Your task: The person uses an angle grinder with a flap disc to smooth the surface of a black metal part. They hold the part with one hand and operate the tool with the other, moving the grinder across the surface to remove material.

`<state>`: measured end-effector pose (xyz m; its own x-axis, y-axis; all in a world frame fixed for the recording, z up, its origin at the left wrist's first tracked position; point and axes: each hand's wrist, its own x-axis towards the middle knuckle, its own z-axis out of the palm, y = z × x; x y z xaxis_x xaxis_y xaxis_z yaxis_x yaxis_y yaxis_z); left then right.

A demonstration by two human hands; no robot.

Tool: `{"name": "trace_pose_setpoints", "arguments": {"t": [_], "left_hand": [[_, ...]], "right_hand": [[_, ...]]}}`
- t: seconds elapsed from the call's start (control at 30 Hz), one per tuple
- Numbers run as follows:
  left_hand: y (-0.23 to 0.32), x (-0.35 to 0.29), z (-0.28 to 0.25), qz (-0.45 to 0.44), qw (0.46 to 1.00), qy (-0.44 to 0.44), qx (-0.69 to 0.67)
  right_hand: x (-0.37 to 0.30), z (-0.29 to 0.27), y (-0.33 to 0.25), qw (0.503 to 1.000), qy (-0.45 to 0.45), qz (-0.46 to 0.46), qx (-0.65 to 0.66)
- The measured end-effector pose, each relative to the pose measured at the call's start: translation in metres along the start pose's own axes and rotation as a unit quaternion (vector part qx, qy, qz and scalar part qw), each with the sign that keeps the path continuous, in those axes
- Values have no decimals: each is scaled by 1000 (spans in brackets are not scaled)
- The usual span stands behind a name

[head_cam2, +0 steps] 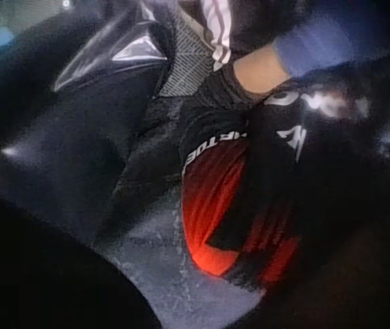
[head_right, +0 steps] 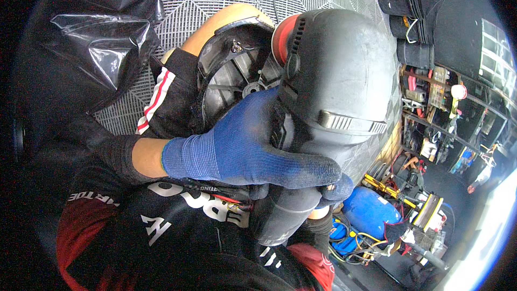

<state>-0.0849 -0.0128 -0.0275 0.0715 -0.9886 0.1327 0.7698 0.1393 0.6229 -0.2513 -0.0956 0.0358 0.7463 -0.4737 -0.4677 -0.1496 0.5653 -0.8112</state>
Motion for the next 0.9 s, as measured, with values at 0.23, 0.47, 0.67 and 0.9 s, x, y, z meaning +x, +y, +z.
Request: {"name": "trace_pose_setpoints", "arguments": {"t": [0.23, 0.47, 0.67, 0.9], "left_hand": [[4, 0, -5, 32, 999, 4, 34], [1, 2, -7, 61, 998, -6, -6], [7, 0, -3, 2, 999, -10, -53], [-15, 6, 5, 52, 998, -4, -38]], "right_hand": [[8, 1, -8, 1000, -7, 2, -15], [11, 2, -11, 1000, -6, 4, -22], [15, 1, -13, 1000, -5, 4, -25], [15, 3, -15, 999, -4, 4, -32]]}}
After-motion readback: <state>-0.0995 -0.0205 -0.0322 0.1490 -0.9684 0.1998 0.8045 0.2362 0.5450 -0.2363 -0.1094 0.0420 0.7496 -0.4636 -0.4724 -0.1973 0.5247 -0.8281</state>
